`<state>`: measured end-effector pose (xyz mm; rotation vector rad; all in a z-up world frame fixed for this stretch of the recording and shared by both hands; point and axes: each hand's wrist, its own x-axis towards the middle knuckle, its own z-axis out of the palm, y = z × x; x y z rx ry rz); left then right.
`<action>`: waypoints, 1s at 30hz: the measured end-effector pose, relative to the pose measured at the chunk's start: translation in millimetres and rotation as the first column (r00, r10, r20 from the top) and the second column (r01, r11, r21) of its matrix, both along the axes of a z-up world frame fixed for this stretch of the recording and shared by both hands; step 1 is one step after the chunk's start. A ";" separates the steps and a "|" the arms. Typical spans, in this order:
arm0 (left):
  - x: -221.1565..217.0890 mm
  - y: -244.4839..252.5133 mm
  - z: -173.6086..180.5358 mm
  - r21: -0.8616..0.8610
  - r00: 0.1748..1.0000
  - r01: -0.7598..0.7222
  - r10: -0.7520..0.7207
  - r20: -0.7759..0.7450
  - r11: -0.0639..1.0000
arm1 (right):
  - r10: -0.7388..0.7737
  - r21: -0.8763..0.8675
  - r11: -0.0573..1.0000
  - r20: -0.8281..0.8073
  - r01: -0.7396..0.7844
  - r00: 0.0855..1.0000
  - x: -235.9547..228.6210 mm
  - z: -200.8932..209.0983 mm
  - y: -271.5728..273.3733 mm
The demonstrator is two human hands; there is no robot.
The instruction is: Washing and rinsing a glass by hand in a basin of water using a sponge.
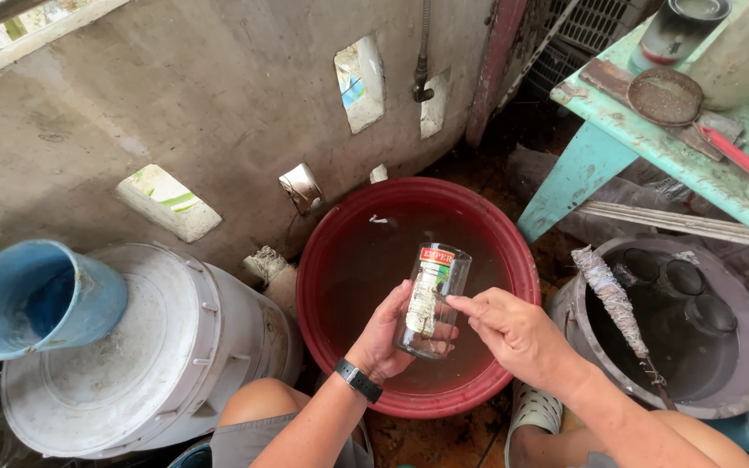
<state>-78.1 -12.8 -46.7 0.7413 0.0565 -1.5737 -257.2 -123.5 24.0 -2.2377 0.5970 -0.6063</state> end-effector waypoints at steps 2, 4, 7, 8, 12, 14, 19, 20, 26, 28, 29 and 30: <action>-0.7 -2.8 8.7 -0.006 1.000 0.000 0.000 0.001 1.000 | -0.057 -0.043 0.997 -0.003 0.056 0.998 3.5 -5.9 -10.6; -3.2 -2.8 18.6 -0.019 1.000 -0.002 0.002 0.005 1.000 | -0.112 -0.093 0.989 -0.001 0.112 0.994 3.7 -5.8 -14.0; -4.5 -1.0 26.1 -0.015 1.000 -0.007 0.007 0.020 1.000 | -0.102 -0.026 0.994 -0.003 0.102 0.995 3.2 -0.2 -10.4; -3.9 -0.4 22.2 -0.017 0.999 -0.005 0.005 0.031 1.000 | -0.018 0.017 1.000 0.004 0.018 1.000 2.0 -0.6 -7.4; -4.8 -4.9 24.4 -0.013 0.998 -0.012 0.012 0.058 1.000 | -0.125 -0.073 0.989 0.025 0.126 0.992 6.9 -1.4 -17.5; -6.5 -2.7 20.8 -0.012 0.999 -0.016 0.016 0.041 1.000 | -0.104 -0.044 0.994 0.022 0.105 0.994 3.0 -1.8 -6.8; 1.5 3.6 48.8 -0.196 0.992 0.114 -0.101 0.073 0.974 | 0.091 0.093 0.993 -0.170 -0.076 0.981 2.0 8.5 -9.5; 0.6 3.3 51.4 -0.199 0.993 0.116 -0.107 0.052 0.973 | 0.008 0.015 1.000 -0.120 -0.006 0.993 1.7 1.7 -12.9; -1.9 2.0 48.1 -0.140 0.994 0.092 -0.083 0.064 0.986 | 0.041 0.112 0.994 -0.233 -0.015 0.972 3.0 20.7 -7.3; -4.2 0.1 32.5 -0.135 0.996 0.087 -0.082 0.042 0.987 | -0.025 0.132 0.989 -0.289 0.066 0.957 2.3 11.6 -10.4; -6.8 -1.4 18.6 -0.088 0.997 0.044 -0.038 0.067 0.995 | -0.086 0.060 0.994 -0.155 0.097 0.984 0.2 0.7 -12.0; -6.7 -5.5 5.7 -0.047 0.995 -0.003 0.008 0.099 0.999 | -0.132 -0.013 0.991 -0.007 0.132 0.991 1.0 -9.4 -16.3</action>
